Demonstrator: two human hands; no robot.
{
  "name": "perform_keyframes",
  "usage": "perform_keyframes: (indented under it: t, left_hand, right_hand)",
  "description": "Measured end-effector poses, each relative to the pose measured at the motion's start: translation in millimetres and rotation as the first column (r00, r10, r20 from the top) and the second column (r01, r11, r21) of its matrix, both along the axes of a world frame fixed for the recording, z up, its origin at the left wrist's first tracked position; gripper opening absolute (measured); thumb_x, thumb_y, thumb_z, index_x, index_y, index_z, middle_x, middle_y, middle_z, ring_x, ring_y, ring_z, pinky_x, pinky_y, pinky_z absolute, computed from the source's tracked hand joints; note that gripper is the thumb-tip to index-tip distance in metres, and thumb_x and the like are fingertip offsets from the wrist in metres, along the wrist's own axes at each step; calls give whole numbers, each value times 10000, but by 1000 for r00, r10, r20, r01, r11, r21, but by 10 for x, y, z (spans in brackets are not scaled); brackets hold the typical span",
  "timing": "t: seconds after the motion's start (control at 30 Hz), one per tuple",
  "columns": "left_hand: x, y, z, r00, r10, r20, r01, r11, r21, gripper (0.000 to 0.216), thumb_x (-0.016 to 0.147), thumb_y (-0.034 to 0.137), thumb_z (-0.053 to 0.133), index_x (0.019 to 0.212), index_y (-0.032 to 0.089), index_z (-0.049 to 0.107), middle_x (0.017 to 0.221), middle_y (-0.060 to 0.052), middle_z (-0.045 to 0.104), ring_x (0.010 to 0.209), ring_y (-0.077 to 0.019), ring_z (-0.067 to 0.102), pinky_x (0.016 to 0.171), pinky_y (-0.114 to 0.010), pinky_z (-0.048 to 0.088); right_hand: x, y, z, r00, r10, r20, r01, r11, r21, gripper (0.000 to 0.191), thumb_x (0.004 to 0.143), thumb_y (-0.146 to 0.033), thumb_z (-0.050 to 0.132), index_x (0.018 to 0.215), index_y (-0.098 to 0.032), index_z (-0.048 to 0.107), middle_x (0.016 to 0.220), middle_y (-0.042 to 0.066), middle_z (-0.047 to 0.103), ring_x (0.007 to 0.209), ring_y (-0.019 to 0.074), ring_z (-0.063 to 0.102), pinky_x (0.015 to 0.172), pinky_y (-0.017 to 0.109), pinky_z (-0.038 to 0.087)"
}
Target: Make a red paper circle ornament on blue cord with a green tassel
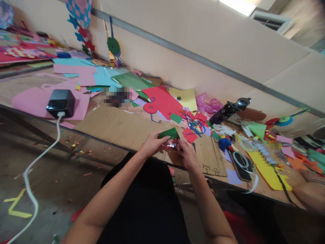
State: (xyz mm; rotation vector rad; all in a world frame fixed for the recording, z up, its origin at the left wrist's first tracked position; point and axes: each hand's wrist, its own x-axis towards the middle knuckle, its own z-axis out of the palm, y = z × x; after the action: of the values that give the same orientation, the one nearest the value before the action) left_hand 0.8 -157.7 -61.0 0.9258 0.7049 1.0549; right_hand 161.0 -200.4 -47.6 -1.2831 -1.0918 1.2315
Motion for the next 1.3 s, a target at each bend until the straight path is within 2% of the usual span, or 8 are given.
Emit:
perform_keyframes:
  t: [0.2, 0.43, 0.7, 0.97, 1.13, 1.3]
  left_hand:
    - [10, -2, -8, 999, -34, 32, 33, 999, 11, 430, 606, 425, 858, 858, 109, 710, 731, -46, 711, 606, -113, 628, 616, -233, 506]
    - [-1, -27, 1, 998, -54, 16, 55, 998, -15, 416, 596, 421, 865, 810, 111, 688, 638, -3, 639, 575, -102, 582, 594, -238, 504]
    - [1, -8, -33, 998, -62, -28, 63, 997, 32, 369, 644, 406, 838, 810, 105, 705, 679, -37, 675, 609, -112, 610, 631, -232, 481]
    - [12, -2, -42, 998, -54, -39, 56, 997, 56, 341, 656, 402, 831, 774, 117, 686, 639, -28, 681, 578, -106, 603, 606, -222, 470]
    - [7, -9, -5, 997, -67, -45, 70, 996, 56, 355, 658, 420, 822, 787, 118, 688, 662, -39, 694, 603, -117, 627, 632, -236, 486]
    - [-11, -18, 35, 998, -47, -48, 50, 997, 59, 372, 630, 445, 838, 755, 129, 687, 614, -24, 682, 549, -108, 597, 571, -225, 465]
  right_hand:
    - [-8, 13, -9, 1000, 5, -7, -5, 1000, 18, 462, 704, -650, 694, 778, -195, 650, 595, -32, 361, 575, 130, 296, 506, 253, 189]
    - [-29, 5, 18, 1000, -15, -19, 16, 1000, 17, 478, 693, -642, 698, 650, -216, 486, 630, -18, 386, 601, 136, 316, 510, 253, 209]
    - [-48, -1, 9, 999, -47, 9, 47, 999, 28, 469, 720, -657, 664, 671, -218, 508, 626, -17, 389, 606, 144, 334, 525, 261, 242]
    - [-51, 16, -16, 999, -38, -15, 39, 997, 60, 493, 713, -663, 688, 638, -217, 491, 605, -27, 379, 580, 136, 304, 524, 268, 212]
    - [-45, 33, -44, 999, -33, -1, 33, 997, 74, 453, 732, -652, 681, 695, -215, 569, 597, -30, 373, 569, 135, 292, 516, 265, 198]
    - [-40, 16, -23, 999, -27, -18, 28, 998, 52, 458, 706, -654, 705, 689, -210, 594, 625, -14, 402, 596, 136, 332, 502, 253, 217]
